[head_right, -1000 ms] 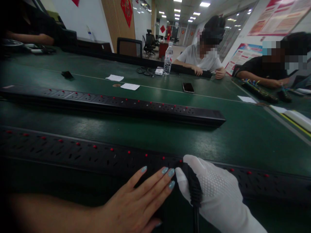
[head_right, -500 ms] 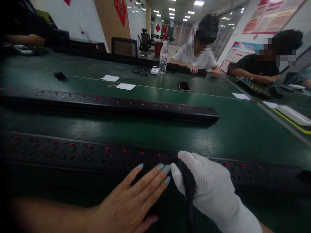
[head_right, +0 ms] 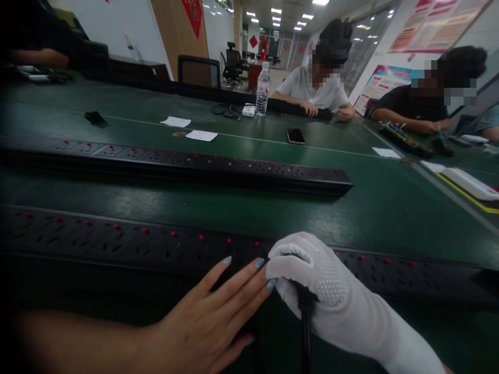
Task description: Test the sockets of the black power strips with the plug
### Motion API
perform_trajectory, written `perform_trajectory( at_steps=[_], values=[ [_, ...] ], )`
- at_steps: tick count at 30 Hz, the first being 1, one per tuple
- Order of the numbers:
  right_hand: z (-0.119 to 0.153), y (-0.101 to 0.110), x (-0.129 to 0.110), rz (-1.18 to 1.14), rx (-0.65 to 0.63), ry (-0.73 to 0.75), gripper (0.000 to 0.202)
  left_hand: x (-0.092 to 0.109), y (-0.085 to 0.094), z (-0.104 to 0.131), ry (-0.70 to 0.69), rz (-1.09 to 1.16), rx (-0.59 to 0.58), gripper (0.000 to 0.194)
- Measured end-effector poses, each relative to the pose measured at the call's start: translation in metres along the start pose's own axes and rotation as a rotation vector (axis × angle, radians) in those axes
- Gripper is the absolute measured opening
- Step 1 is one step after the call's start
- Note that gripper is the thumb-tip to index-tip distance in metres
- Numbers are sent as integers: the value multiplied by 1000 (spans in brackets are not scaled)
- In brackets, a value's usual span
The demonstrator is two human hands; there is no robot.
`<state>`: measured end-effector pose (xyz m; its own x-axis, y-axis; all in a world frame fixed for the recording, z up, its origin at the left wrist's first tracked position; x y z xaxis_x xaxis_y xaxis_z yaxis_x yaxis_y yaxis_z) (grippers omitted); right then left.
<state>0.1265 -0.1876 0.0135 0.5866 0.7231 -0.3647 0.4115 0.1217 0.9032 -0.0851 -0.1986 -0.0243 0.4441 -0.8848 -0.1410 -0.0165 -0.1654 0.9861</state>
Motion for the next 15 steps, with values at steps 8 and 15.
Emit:
perform_trajectory(
  at_steps=[8,15],
  values=[
    [-7,9,1,-2,-84,-44,40,0,2,1,-5,-1,12,51],
    [-20,20,-10,34,-183,-76,21,0,2,0,-7,8,-3,50]
  ],
)
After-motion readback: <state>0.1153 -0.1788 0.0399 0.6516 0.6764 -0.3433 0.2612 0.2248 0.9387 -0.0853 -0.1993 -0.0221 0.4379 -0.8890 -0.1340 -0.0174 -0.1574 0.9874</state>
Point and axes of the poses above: each hand's wrist, its own z-axis away from the middle knuckle, its own y-axis out of the back of the hand, x = y × z, the point moved 1 cm from there along -z, towards the middle knuckle, and after that the axes turned 11 degrees about -x, right-handed, at the moved point
